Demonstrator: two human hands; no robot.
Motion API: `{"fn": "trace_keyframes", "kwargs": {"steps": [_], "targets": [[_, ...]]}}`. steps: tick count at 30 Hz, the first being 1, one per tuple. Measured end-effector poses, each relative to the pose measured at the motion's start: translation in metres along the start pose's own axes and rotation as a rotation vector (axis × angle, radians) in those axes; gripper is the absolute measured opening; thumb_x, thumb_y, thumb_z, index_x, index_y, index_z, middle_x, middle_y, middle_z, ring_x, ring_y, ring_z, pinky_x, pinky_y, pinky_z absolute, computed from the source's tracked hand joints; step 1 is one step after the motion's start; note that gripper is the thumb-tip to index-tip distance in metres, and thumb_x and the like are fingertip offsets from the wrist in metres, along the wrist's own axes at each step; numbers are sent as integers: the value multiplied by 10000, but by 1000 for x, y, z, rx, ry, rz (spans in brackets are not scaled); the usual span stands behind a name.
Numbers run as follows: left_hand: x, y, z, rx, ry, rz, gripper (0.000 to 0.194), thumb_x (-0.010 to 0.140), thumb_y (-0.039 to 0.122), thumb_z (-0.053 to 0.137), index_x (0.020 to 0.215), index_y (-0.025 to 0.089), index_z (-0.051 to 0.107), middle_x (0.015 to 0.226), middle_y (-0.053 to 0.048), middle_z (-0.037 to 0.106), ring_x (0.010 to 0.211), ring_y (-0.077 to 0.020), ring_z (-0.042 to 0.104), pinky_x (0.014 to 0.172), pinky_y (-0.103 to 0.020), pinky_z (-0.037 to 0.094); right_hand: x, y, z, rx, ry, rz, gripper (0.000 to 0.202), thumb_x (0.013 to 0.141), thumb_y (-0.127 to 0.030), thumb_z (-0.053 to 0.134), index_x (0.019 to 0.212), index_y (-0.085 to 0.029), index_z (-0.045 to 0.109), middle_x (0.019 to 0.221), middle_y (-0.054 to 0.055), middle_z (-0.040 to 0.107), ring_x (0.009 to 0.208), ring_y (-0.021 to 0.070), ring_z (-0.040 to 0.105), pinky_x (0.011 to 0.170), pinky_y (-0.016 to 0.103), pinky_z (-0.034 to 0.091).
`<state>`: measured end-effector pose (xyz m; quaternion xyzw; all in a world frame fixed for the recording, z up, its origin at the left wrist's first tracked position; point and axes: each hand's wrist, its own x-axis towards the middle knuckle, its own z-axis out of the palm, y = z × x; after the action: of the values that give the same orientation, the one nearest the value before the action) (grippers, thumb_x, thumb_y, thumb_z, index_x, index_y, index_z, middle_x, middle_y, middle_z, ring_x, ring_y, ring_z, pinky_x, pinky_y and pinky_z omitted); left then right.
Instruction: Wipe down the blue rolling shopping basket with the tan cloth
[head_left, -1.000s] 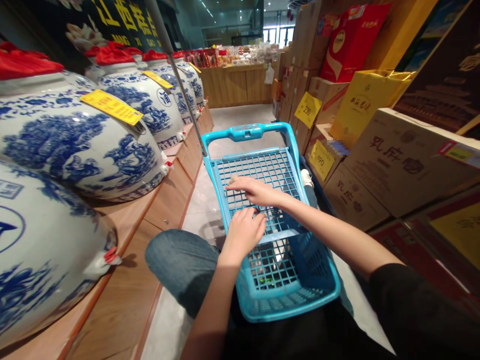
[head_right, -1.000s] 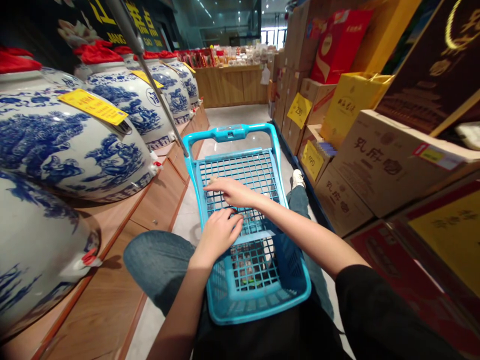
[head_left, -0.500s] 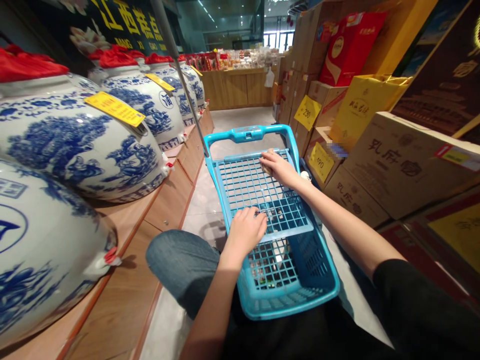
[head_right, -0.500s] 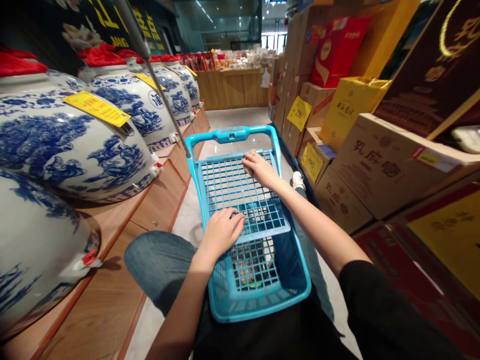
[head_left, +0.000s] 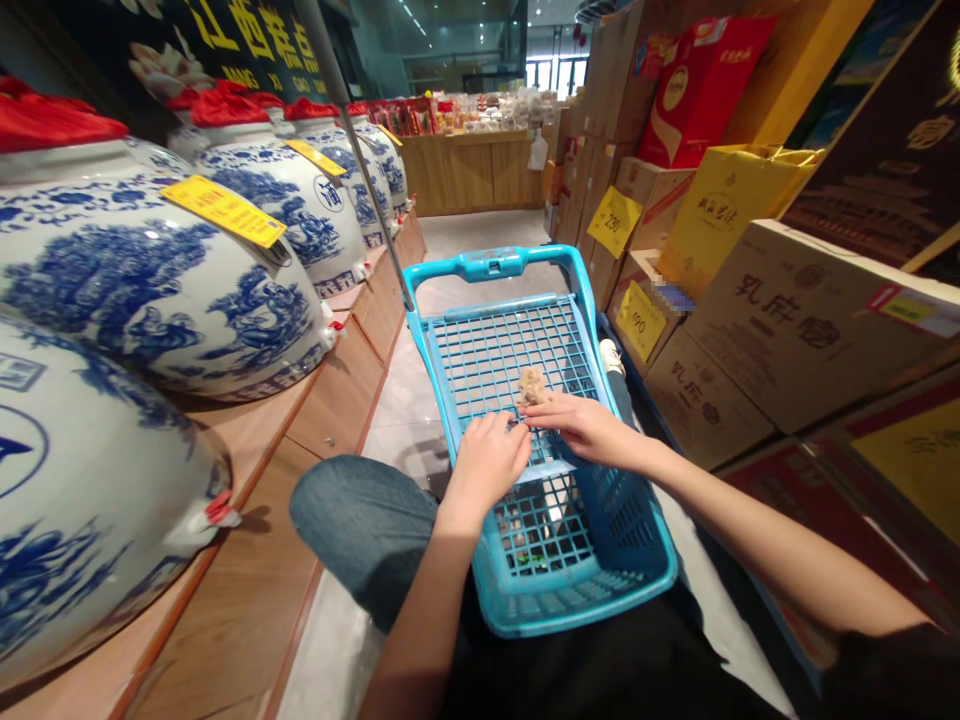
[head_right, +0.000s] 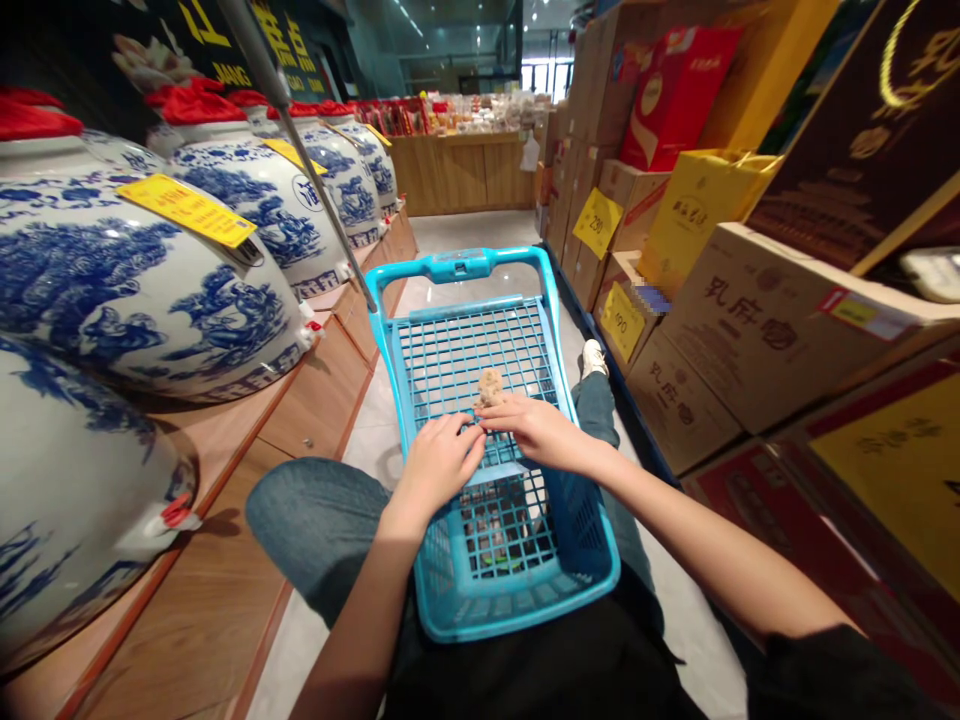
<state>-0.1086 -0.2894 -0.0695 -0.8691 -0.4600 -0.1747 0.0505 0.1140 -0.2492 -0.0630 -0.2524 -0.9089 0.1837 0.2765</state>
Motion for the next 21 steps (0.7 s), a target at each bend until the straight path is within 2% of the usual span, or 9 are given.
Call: {"fn": "trace_keyframes", "kwargs": {"steps": [4,8,10,13,15,18,21], "targets": [[-1,-1,1,-16,27,-4,208,1051,259,538,1061,202,738,1122,-82,718,1013,-246,655,865,-386,487,3,-2,-31,245,18,100,597,754,8,491,1188,-269,794,1275,31,768,1262,244,697,1132,497,542],[-1,-1,0,-11,31,-4,215,1052,259,537,1073,202,743,1135,-87,717,1013,-250,657,864,-387,493,28,-3,-68,394,238,248,500,813,-97,545,1222,-270,776,1351,24,732,1321,263,654,1171,496,504],[-1,-1,-1,-7,25,-7,221,1054,261,532,1066,204,744,1116,-90,717,1006,-252,657,859,-390,495,43,-2,-77,459,279,258,490,848,-159,576,1298,-264,737,1428,34,683,1363,266,617,1204,495,466],[-1,-1,-1,9,15,-15,236,1060,273,520,1060,205,746,1071,-93,719,991,-252,656,857,-391,494,60,11,-71,478,229,227,542,889,-251,605,1431,-252,635,1512,64,611,1382,281,592,1203,517,457],[-1,-1,-1,3,13,-13,234,1060,274,522,1075,206,746,1097,-91,719,1004,-247,655,864,-388,494,64,25,-56,278,247,239,577,888,-246,613,1464,-251,595,1557,89,556,1435,306,529,1225,571,411],[-1,-1,-1,-18,14,-6,231,1057,266,524,1091,208,746,1144,-86,714,1024,-244,654,870,-390,496,60,43,-30,-170,379,297,604,863,-189,625,1463,-245,580,1670,117,384,1577,378,276,1269,706,226],[-1,0,-1,-17,13,-8,234,1058,265,521,1089,208,747,1131,-86,713,1019,-249,652,868,-395,497,54,42,-17,-380,432,254,620,896,-172,595,1506,-260,517,1744,75,223,1636,378,28,1272,752,131]]}}
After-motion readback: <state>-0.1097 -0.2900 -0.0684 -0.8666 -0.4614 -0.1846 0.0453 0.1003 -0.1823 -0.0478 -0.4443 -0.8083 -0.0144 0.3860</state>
